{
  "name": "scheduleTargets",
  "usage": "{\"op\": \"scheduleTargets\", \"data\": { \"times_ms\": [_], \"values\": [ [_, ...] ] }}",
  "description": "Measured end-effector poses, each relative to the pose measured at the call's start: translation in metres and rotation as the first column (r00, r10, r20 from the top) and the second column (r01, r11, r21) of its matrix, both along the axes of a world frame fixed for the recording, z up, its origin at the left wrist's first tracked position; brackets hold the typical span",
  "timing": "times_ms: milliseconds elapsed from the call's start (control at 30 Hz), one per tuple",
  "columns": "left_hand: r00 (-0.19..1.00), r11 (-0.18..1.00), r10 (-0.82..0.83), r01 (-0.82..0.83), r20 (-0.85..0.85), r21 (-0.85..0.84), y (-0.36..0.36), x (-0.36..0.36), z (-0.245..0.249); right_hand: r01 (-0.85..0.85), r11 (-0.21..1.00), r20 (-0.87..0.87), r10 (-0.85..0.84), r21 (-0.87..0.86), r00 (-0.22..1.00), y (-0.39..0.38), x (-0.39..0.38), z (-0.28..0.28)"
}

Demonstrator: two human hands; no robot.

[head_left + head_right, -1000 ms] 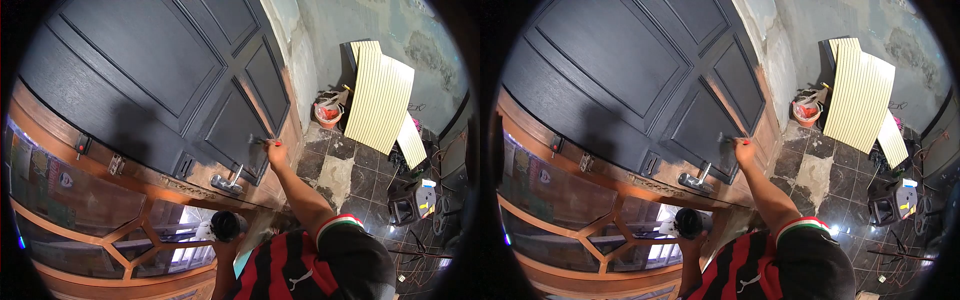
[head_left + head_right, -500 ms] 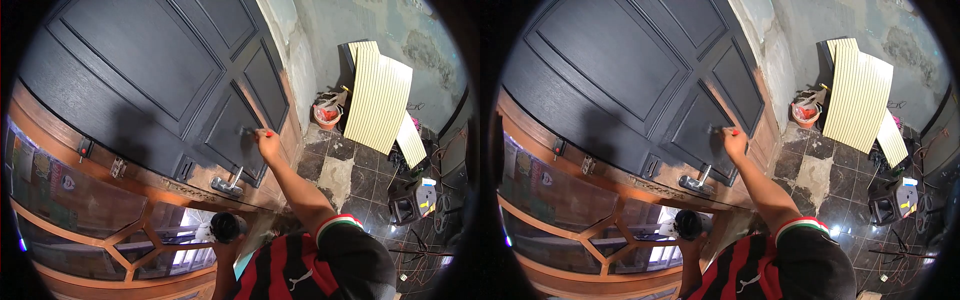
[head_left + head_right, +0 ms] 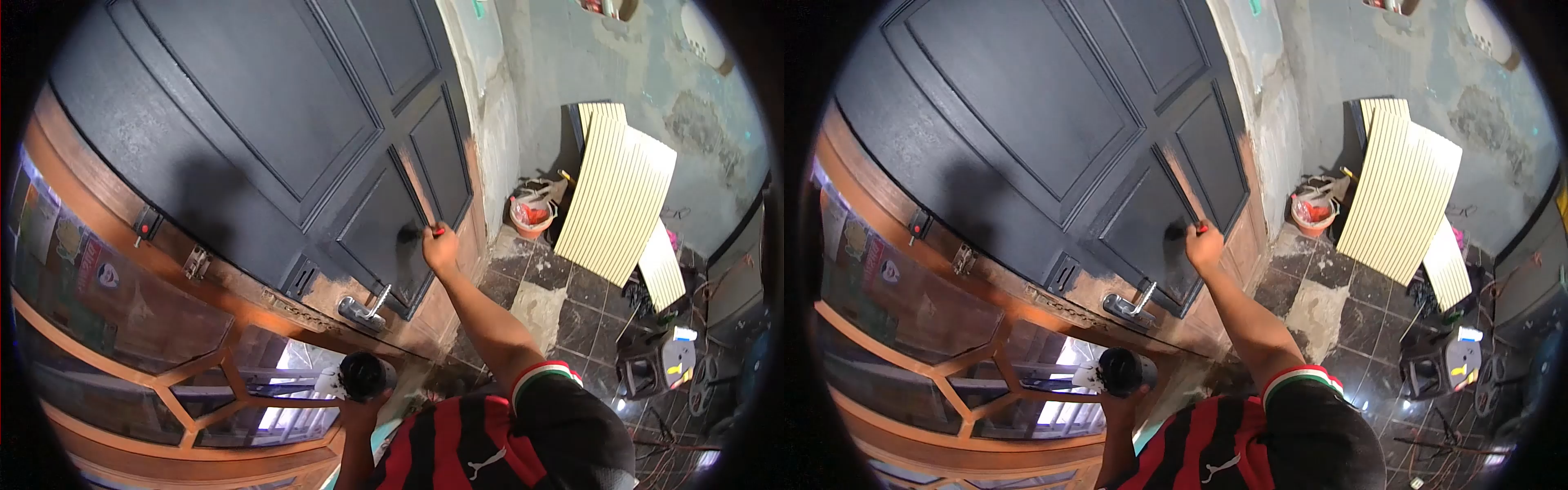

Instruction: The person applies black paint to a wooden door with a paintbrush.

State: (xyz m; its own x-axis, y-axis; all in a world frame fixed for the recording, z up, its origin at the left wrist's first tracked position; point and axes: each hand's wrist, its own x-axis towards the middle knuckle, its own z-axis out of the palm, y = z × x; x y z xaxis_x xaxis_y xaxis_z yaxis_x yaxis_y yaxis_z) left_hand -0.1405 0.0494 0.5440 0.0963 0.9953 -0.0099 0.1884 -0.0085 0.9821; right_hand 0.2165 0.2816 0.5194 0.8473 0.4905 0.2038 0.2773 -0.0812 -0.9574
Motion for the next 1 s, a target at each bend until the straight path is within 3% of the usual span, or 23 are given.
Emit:
{"op": "scheduleTargets", "data": {
  "times_ms": [100, 200, 233, 300, 367, 433, 500, 600, 700, 800, 900, 933, 1000],
  "values": [
    [1.0, 0.999, 0.017, -0.017, 0.023, 0.029, -0.003, 0.009, 0.002, -0.214, 0.91, -0.205, 0.299, 0.354, 0.932, 0.01, 0.023, 0.08],
    [0.995, 0.997, 0.076, -0.078, 0.067, 0.025, -0.009, 0.018, -0.006, -0.06, 0.591, -0.404, 0.618, 0.805, 0.674, 0.016, 0.034, 0.126],
    [0.991, 0.994, 0.104, -0.106, 0.079, 0.018, -0.009, 0.021, -0.01, -0.031, 0.566, -0.413, 0.637, 0.824, 0.65, 0.009, 0.036, 0.131],
    [0.994, 0.995, 0.084, -0.087, 0.064, 0.043, -0.012, 0.026, -0.011, -0.005, 0.521, -0.415, 0.687, 0.854, 0.597, 0.013, 0.038, 0.096],
    [0.997, 0.997, 0.077, -0.078, 0.029, 0.026, -0.018, 0.032, -0.011, -0.032, 0.701, -0.556, 0.591, 0.712, 0.584, 0.025, 0.033, 0.017],
    [0.994, 0.994, 0.103, -0.104, 0.026, 0.033, -0.026, 0.034, -0.019, -0.168, 0.886, -0.558, 0.409, 0.431, 0.722, 0.027, 0.04, -0.065],
    [0.986, 0.987, 0.15, -0.154, 0.074, 0.048, -0.03, 0.049, -0.016, -0.174, 0.982, -0.37, 0.188, 0.071, 0.91, 0.02, 0.045, -0.081],
    [0.961, 0.972, 0.218, -0.23, 0.172, 0.053, -0.044, 0.079, 0.022, -0.328, 0.932, -0.266, 0.359, 0.157, 0.894, 0.03, 0.051, -0.049],
    [0.968, 0.968, 0.237, -0.243, 0.083, 0.069, -0.05, 0.091, 0.005, -0.359, 0.781, -0.207, 0.518, 0.511, 0.83, 0.039, 0.054, 0.039],
    [0.956, 0.967, 0.25, -0.254, 0.151, 0.008, -0.056, 0.117, 0.018, -0.271, 0.581, -0.234, 0.647, 0.768, 0.726, 0.025, 0.051, 0.113],
    [0.945, 0.959, 0.279, -0.285, 0.172, 0.009, -0.059, 0.135, 0.013, -0.405, 0.638, -0.114, 0.613, 0.654, 0.781, 0.018, 0.047, 0.106],
    [0.949, 0.956, 0.286, -0.291, 0.133, 0.021, -0.063, 0.139, 0.008, -0.453, 0.69, 0.082, 0.499, 0.565, 0.863, 0.02, 0.051, 0.096],
    [0.952, 0.951, 0.302, -0.305, 0.05, 0.055, -0.066, 0.141, -0.001, -0.363, 0.766, 0.083, 0.379, 0.53, 0.922, 0.011, 0.051, 0.104]
  ]
}}
